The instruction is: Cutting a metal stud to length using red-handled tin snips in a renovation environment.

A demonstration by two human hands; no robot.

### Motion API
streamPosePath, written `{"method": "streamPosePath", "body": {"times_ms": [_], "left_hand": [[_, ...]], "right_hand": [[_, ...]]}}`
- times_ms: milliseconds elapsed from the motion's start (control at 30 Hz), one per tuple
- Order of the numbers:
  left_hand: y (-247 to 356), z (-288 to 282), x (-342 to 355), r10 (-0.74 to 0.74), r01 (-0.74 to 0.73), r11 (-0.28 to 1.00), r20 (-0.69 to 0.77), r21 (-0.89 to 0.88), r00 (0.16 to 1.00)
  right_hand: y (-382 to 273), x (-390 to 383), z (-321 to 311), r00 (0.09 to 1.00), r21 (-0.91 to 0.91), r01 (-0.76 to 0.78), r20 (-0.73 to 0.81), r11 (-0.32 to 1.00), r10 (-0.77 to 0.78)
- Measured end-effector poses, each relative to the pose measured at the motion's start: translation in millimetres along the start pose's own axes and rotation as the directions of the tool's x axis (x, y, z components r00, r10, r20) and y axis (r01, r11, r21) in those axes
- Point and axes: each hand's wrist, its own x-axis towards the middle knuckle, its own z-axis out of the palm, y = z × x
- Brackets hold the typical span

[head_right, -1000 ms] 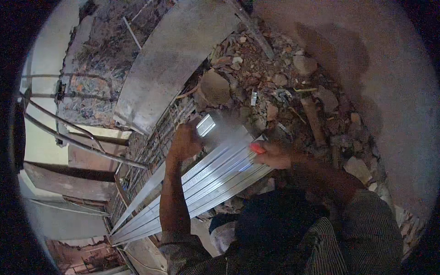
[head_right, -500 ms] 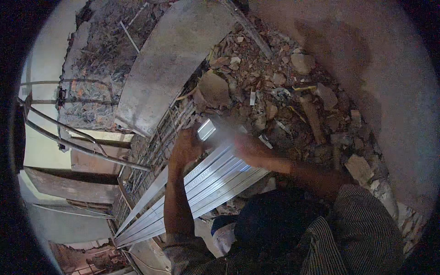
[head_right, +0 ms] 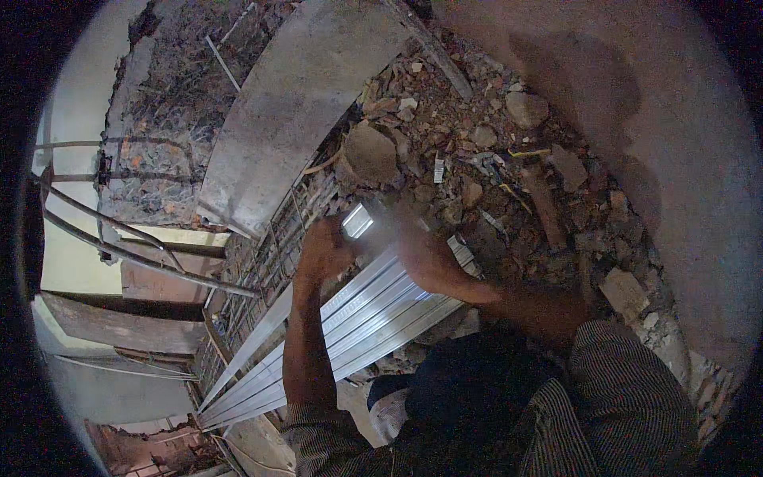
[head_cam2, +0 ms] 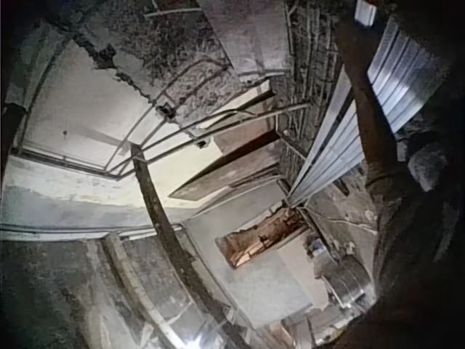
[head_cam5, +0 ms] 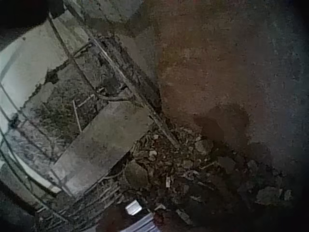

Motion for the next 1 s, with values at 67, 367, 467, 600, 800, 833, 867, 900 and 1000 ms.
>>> {"method": "streamPosePath", "body": {"times_ms": [67,367,467,600,800,833,867,900,1000], "left_hand": [[-4.2,1.2,2.7,-0.071,0.070,0.997,0.007,0.032,0.997],[-24.8,20.5,10.6,-0.115,0.107,0.991,0.100,0.086,0.988],[-11.1,21.9,2.5,-0.057,0.057,0.998,-0.034,-0.002,0.998],[3.7,18.5,0.0,-0.131,0.130,0.991,0.089,0.017,0.987],[3.4,15.0,-1.3,-0.110,0.109,0.993,0.030,0.034,0.994],[2.1,13.8,0.2,-0.133,0.125,0.988,0.093,0.088,0.987],[1.5,12.8,1.0,-0.159,0.137,0.980,0.153,0.142,0.975],[1.8,12.7,0.8,-0.163,0.141,0.980,0.151,0.141,0.975],[3.2,13.8,-0.8,-0.132,0.130,0.990,0.051,0.051,0.990]], "right_hand": [[4.3,0.2,2.4,0.995,0.074,0.083,0.042,0.994,-0.086],[17.1,-11.1,6.7,0.980,0.056,-0.199,-0.004,0.978,0.199],[19.7,-8.0,4.2,0.996,-0.042,0.091,0.001,0.995,-0.091],[24.2,-1.1,5.8,0.988,-0.126,-0.035,0.143,0.991,0.053],[23.3,3.4,12.1,0.999,0.162,0.018,0.030,0.987,-0.024],[22.9,4.4,13.7,0.999,0.153,0.037,0.015,0.987,-0.040],[23.4,4.6,13.6,0.999,0.149,0.048,0.009,0.988,-0.050],[24.2,5.2,14.7,0.998,0.145,0.059,0.003,0.988,-0.061],[31.9,2.9,18.2,0.973,0.068,-0.221,0.090,0.973,0.214]]}}
